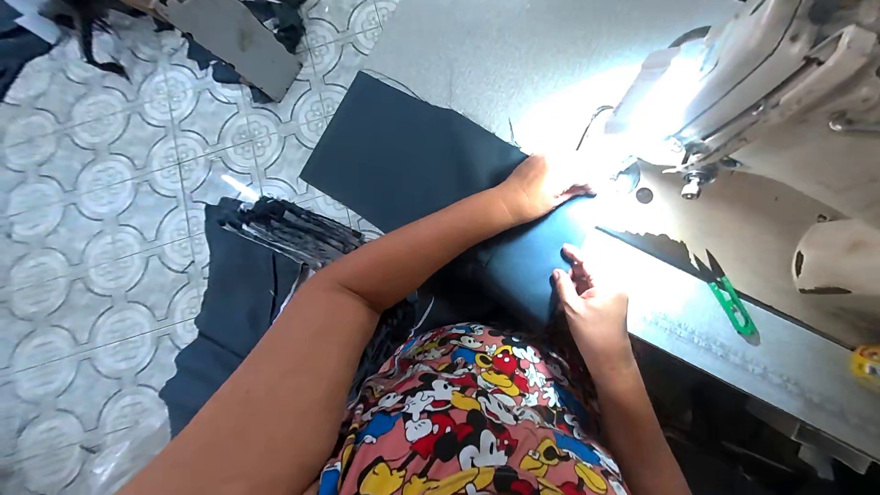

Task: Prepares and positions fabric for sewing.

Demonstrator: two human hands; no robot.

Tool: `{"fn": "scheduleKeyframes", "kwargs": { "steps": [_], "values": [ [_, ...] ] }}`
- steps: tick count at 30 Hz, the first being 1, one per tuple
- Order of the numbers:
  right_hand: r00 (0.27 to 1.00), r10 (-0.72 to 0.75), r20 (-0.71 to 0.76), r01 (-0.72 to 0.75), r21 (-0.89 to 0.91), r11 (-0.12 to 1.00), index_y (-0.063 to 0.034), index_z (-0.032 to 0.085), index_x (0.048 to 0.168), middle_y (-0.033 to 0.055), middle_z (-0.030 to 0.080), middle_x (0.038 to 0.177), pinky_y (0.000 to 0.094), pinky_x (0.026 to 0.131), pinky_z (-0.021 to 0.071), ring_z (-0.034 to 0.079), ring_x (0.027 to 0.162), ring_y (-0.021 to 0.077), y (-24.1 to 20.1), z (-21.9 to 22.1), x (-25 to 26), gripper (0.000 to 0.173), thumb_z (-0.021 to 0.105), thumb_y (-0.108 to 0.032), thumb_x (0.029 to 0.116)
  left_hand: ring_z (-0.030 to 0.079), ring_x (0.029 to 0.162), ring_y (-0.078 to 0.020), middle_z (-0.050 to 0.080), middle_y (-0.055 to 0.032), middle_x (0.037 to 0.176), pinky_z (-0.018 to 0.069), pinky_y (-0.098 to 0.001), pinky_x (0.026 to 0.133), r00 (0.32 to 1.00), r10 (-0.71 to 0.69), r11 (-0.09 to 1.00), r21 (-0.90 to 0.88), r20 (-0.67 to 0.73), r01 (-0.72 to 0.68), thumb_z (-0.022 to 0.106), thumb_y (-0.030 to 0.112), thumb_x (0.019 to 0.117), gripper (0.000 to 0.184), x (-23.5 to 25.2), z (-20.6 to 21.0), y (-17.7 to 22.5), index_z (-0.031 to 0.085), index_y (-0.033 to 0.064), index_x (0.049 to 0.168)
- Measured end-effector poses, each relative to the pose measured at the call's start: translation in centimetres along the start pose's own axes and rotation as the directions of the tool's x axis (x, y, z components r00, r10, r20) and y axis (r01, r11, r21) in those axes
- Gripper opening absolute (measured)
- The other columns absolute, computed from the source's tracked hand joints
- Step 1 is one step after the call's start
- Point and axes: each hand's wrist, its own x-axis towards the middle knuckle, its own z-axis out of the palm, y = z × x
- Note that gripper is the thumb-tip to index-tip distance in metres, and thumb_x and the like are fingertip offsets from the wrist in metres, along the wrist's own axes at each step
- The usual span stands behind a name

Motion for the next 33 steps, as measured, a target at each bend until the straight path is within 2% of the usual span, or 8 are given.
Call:
{"fn": "scheduleKeyframes", "kwargs": {
  "steps": [5, 14, 17, 20, 22, 24, 29, 33],
  "values": [
    [1.0, -0.013, -0.022, 0.013, 0.004, 1.0, -0.002, 0.069, 0.127, 0.0041, 0.07, 0.084, 0.0212, 0.057, 0.0556, 0.062, 0.061, 0.0039, 0.1, -0.1, 0.1, 0.034, 0.065, -0.012, 0.0942, 0.069, 0.107, -0.0271, 0.075, -0.0094, 0.105, 0.0524, -0.0486, 0.094, 0.998, -0.036, 0.996, 0.077, 0.052, 0.032, 0.055, 0.025, 0.1048, 0.027, 0.3, 0.1, 0.1, 0.079, 0.0125, 0.102],
    [0.999, -0.027, -0.047, 0.028, 0.019, 0.999, -0.0011, 0.07, 0.125, 0.004, 0.071, 0.088, 0.0174, 0.061, 0.0537, 0.061, 0.064, 0.0009, 0.2, 0.0, -0.2, 0.034, 0.067, -0.011, 0.092, 0.07, 0.102, -0.0276, 0.075, -0.0103, 0.1, 0.0531, -0.0475, 0.091, 1.0, 0.002, 0.994, 0.105, 0.01, -0.003, 0.056, 0.021, 0.1038, 0.025, 0.0, 0.6, -0.1, 0.08, 0.0126, 0.1],
    [0.999, -0.025, -0.048, 0.026, 0.009, 1.0, -0.0012, 0.07, 0.124, 0.0043, 0.072, 0.089, 0.0171, 0.06, 0.0529, 0.06, 0.063, 0.0007, 0.2, -0.1, -0.1, 0.034, 0.067, -0.01, 0.0917, 0.068, 0.11, -0.0291, 0.074, -0.0094, 0.109, 0.0519, -0.0511, 0.093, 0.997, -0.024, 0.979, 0.201, 0.074, 0.009, 0.052, 0.02, 0.1053, 0.027, 0.1, 0.4, 0.4, 0.079, 0.0172, 0.109],
    [0.999, -0.004, -0.037, 0.004, -0.014, 1.0, -0.0012, 0.07, 0.124, 0.0025, 0.069, 0.081, 0.0186, 0.057, 0.053, 0.059, 0.06, 0.0018, 0.0, -0.1, 0.0, 0.035, 0.066, -0.012, 0.0914, 0.058, 0.129, -0.0339, 0.068, -0.0087, 0.131, 0.0395, -0.0608, 0.107, 0.986, -0.063, 0.937, 0.349, 0.154, 0.005, 0.048, 0.016, 0.1051, 0.03, 0.2, -0.5, 2.9, 0.074, 0.0199, 0.122],
    [1.0, 0.013, -0.026, -0.014, -0.019, 1.0, -0.0001, 0.069, 0.124, 0.0023, 0.067, 0.077, 0.0195, 0.056, 0.0531, 0.059, 0.059, 0.0022, -0.2, -0.1, 0.0, 0.035, 0.066, -0.012, 0.091, 0.059, 0.129, -0.0325, 0.068, -0.0082, 0.135, 0.0416, -0.0559, 0.107, 0.979, -0.047, 0.902, 0.429, 0.196, -0.043, 0.047, 0.02, 0.1057, 0.033, -0.3, 0.0, 4.0, 0.07, 0.0158, 0.129],
    [1.0, 0.019, -0.023, -0.02, -0.015, 1.0, 0.0011, 0.069, 0.124, 0.003, 0.067, 0.076, 0.0198, 0.055, 0.0532, 0.059, 0.057, 0.0028, -0.3, -0.2, 0.0, 0.035, 0.066, -0.01, 0.091, 0.058, 0.13, -0.0308, 0.066, -0.0108, 0.136, 0.0421, -0.0487, 0.111, 0.984, -0.019, 0.932, 0.359, 0.175, -0.046, 0.047, 0.023, 0.1055, 0.037, -1.1, 0.9, 4.3, 0.066, 0.009, 0.135],
    [1.0, 0.011, -0.029, -0.011, -0.019, 1.0, 0.0004, 0.069, 0.123, 0.0033, 0.066, 0.076, 0.0195, 0.055, 0.0528, 0.058, 0.057, 0.003, -0.1, -0.2, 0.2, 0.034, 0.066, -0.01, 0.0914, 0.046, 0.144, -0.0316, 0.057, -0.0113, 0.149, 0.0283, -0.0497, 0.122, 0.992, -0.021, 0.975, 0.222, 0.127, -0.008, 0.041, 0.028, 0.1068, 0.045, -2.4, 1.8, 3.8, 0.059, 0.0133, 0.145],
    [0.999, -0.003, -0.033, 0.002, -0.025, 1.0, 0.0002, 0.068, 0.126, 0.0024, 0.065, 0.077, 0.0198, 0.055, 0.05, 0.055, 0.058, 0.0033, 0.0, -0.5, 1.0, 0.036, 0.067, -0.009, 0.0913, 0.049, 0.14, -0.0329, 0.06, -0.0118, 0.146, 0.0296, -0.0506, 0.12, 0.989, -0.021, 0.98, 0.198, 0.146, -0.009, 0.043, 0.028, 0.1048, 0.045, -1.1, 1.7, 3.3, 0.061, 0.013, 0.142]
  ]
}}
